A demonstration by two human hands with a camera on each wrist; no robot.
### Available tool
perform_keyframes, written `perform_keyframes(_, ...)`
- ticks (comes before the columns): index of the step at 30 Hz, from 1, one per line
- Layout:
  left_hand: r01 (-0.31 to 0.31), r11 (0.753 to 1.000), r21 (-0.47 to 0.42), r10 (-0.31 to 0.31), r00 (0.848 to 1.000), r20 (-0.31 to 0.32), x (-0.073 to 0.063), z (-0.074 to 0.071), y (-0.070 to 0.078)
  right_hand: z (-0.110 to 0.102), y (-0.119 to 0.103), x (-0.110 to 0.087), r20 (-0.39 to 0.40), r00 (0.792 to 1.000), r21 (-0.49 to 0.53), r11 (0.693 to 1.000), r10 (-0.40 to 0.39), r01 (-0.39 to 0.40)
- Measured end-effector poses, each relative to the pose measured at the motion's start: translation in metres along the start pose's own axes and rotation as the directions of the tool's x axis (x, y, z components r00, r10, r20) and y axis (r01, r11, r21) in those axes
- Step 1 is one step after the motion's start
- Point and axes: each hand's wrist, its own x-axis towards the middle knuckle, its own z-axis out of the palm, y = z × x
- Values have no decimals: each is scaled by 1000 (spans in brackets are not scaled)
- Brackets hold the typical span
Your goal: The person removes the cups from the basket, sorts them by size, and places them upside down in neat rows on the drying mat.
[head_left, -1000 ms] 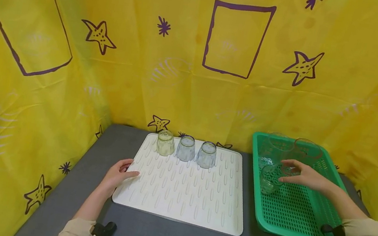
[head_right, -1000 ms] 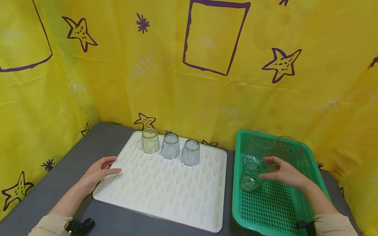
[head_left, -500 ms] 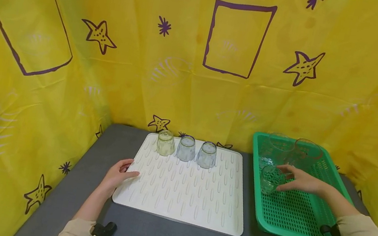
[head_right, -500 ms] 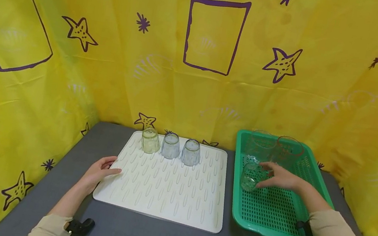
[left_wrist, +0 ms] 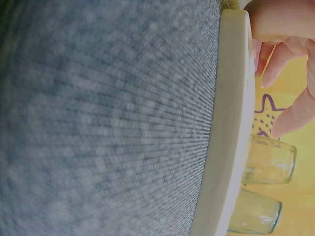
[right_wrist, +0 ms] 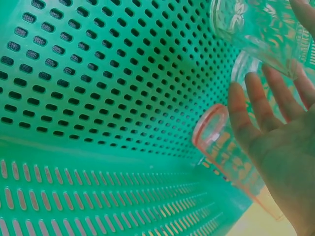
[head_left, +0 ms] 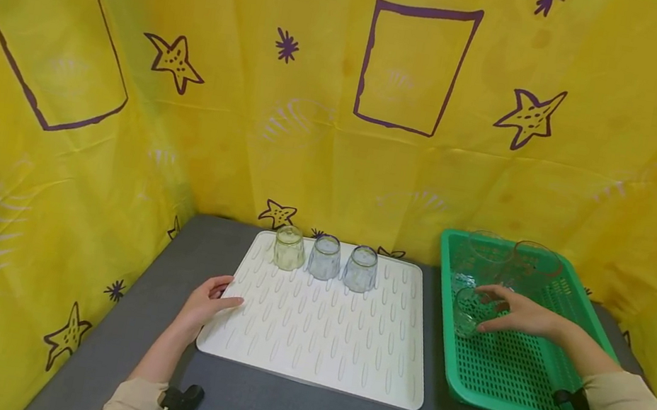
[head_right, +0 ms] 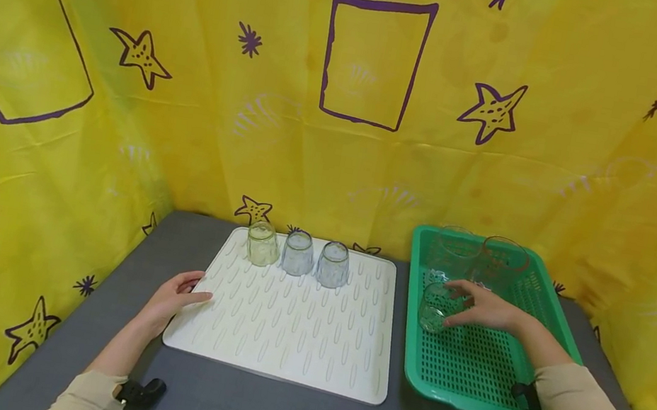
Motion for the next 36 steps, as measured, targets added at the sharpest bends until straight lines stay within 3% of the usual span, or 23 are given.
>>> perform_keyframes(11,-1,1000,10,1,1000,-15,1,1,0,-2,-3,-4,-14,1000,48,999,-5,5)
perform_keyframes(21,4,1000,8,-4,1000,-10,0,1,1,-4,-9,-13,-118,992,27,999,-42,46)
perform_keyframes(29,6,1000,1,-6,1000,-8,-1,3,0,-4,-19,-24,-198,975,9,994,-106,110)
perform_keyframes(36,8,1000,4,-8,1000,-9,-2,2,2,-4,-29,-31,-254,963,22,994,-94,103)
